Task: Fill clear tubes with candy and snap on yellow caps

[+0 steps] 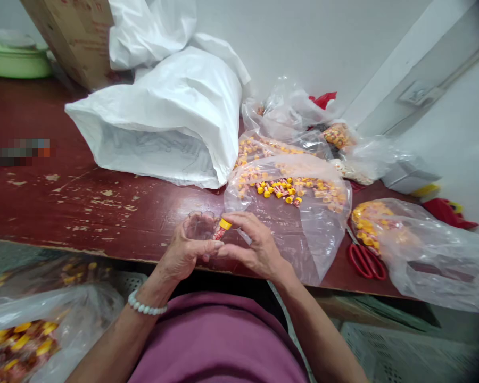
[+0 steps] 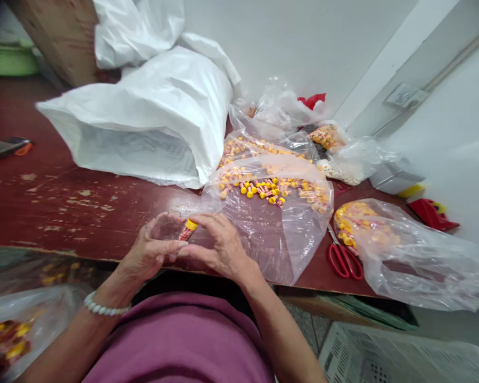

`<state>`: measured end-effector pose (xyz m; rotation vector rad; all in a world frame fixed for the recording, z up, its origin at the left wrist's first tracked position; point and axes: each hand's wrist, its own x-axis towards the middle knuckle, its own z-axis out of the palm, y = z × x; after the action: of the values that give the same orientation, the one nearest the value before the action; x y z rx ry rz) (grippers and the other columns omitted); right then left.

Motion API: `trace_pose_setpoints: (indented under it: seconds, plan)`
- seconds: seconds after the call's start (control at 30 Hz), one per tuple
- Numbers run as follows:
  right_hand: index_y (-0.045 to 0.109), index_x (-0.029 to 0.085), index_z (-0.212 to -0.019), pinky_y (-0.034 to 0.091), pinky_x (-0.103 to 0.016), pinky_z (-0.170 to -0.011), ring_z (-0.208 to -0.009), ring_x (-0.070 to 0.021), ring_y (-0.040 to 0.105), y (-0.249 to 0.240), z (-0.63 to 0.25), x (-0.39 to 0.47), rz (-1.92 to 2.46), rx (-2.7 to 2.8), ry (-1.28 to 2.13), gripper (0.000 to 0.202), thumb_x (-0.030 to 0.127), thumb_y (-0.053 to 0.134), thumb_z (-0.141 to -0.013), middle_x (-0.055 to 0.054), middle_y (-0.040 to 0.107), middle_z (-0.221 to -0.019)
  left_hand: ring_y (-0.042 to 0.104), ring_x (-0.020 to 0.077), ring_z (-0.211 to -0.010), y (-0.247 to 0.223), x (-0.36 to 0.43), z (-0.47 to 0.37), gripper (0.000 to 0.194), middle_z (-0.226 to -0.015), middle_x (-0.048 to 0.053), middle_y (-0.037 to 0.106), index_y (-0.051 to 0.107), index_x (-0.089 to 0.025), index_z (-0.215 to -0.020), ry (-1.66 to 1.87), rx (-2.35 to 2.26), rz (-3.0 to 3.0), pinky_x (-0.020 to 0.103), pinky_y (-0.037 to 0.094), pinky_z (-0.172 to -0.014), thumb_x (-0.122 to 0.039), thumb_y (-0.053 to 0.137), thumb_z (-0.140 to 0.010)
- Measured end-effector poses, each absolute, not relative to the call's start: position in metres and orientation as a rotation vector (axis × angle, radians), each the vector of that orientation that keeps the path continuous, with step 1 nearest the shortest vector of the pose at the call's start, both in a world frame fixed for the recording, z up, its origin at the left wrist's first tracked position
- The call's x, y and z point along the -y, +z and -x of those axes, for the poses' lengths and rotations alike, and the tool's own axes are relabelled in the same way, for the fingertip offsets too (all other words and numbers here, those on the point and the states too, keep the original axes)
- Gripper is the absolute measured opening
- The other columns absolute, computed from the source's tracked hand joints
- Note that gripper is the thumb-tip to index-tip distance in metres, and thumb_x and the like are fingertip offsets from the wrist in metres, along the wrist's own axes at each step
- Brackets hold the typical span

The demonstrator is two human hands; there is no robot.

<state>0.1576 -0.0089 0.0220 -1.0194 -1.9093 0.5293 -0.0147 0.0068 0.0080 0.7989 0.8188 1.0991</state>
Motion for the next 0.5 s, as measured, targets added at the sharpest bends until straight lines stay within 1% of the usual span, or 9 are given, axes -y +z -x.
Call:
trace_pose_setpoints:
  seconds: [0.07,0.13,0.2,0.27,0.33,0.37,0.4,0.47,0.5]
  plan:
    - [0.054,0.024,-0.123,0.045,-0.033,-0.095,-0.109,-0.0195,0.055,0.020,-0.151,0.012,0.950,1.984,0.439,0.056,0.040,0.074,-0.072,-0.007,0.061,-0.117,0.055,0.0066,-0.053,0.008,-0.007,0.013,0.046,-0.077,-0.004,0.063,0.060,-0.017,-0.082,1.126,-0.811,-0.732,0.016,0.044,-0.043,-0.006,0.082,-0.043]
    - [0.052,0.023,-0.125,0.045,-0.032,-0.096,-0.110,-0.0186,0.055,0.020,-0.147,0.013,0.936,2.018,0.416,0.058,0.041,0.073,-0.073,-0.008,0.060,-0.117,0.059,0.0087,-0.062,0.008,-0.007,0.010,0.045,-0.076,-0.004,0.063,0.060,-0.016,-0.080,1.144,-0.809,-0.691,0.016,0.048,-0.051,-0.005,0.081,-0.042]
    - [0.048,0.023,-0.129,0.043,-0.032,-0.099,-0.114,-0.0188,0.053,0.021,-0.149,0.011,0.950,2.053,0.417,0.062,0.042,0.071,-0.075,-0.008,0.057,-0.122,0.059,0.0090,-0.064,0.007,-0.010,0.007,0.045,-0.077,-0.004,0.063,0.061,-0.016,-0.081,1.173,-0.808,-0.690,0.015,0.047,-0.050,-0.005,0.081,-0.043]
    - [0.045,0.023,-0.131,0.044,-0.033,-0.097,-0.113,-0.0187,0.053,0.019,-0.161,0.002,1.023,2.032,0.422,0.059,0.042,0.066,-0.079,-0.009,0.055,-0.126,0.058,0.0084,-0.061,0.003,-0.015,0.003,0.048,-0.079,-0.004,0.063,0.060,-0.017,-0.085,1.205,-0.829,-0.728,0.015,0.042,-0.043,-0.007,0.082,-0.044]
    - [0.051,0.022,-0.125,0.049,-0.031,-0.086,-0.100,-0.0166,0.058,0.012,-0.184,-0.017,1.260,1.884,0.360,0.043,0.041,0.056,-0.087,-0.008,0.059,-0.120,0.058,0.0088,-0.060,-0.005,-0.021,0.001,0.051,-0.083,-0.004,0.064,0.058,-0.018,-0.087,1.255,-0.883,-0.776,0.015,0.042,-0.042,-0.009,0.084,-0.044]
    - [0.055,0.022,-0.118,0.050,-0.030,-0.079,-0.092,-0.0156,0.060,0.006,-0.197,-0.029,1.410,1.759,0.301,0.033,0.038,0.050,-0.090,-0.007,0.062,-0.112,0.059,0.0096,-0.062,-0.010,-0.024,0.000,0.052,-0.084,-0.003,0.064,0.057,-0.018,-0.087,1.281,-0.909,-0.802,0.016,0.044,-0.044,-0.010,0.084,-0.043]
    - [0.059,0.021,-0.110,0.050,-0.030,-0.076,-0.085,-0.0154,0.060,-0.001,-0.211,-0.043,1.601,1.627,0.197,0.028,0.037,0.048,-0.090,-0.006,0.064,-0.103,0.060,0.0104,-0.064,-0.015,-0.027,-0.001,0.053,-0.084,-0.003,0.065,0.056,-0.018,-0.087,1.301,-0.928,-0.827,0.018,0.047,-0.049,-0.011,0.085,-0.043]
    - [0.061,0.014,-0.101,0.047,-0.037,-0.081,-0.086,-0.0203,0.059,-0.016,-0.236,-0.071,1.733,1.525,0.125,0.026,0.032,0.054,-0.084,-0.011,0.064,-0.098,0.062,0.0107,-0.068,-0.023,-0.030,-0.001,0.054,-0.082,-0.003,0.065,0.055,-0.017,-0.087,1.326,-0.947,-0.869,0.020,0.050,-0.060,-0.011,0.085,-0.042]
    - [0.061,0.013,-0.099,0.046,-0.039,-0.084,-0.090,-0.0224,0.058,-0.024,-0.246,-0.084,1.769,1.504,0.108,0.026,0.030,0.058,-0.080,-0.012,0.064,-0.098,0.062,0.0105,-0.068,-0.026,-0.031,-0.001,0.054,-0.081,-0.003,0.065,0.055,-0.017,-0.087,1.319,-0.950,-0.894,0.021,0.051,-0.063,-0.011,0.085,-0.043]
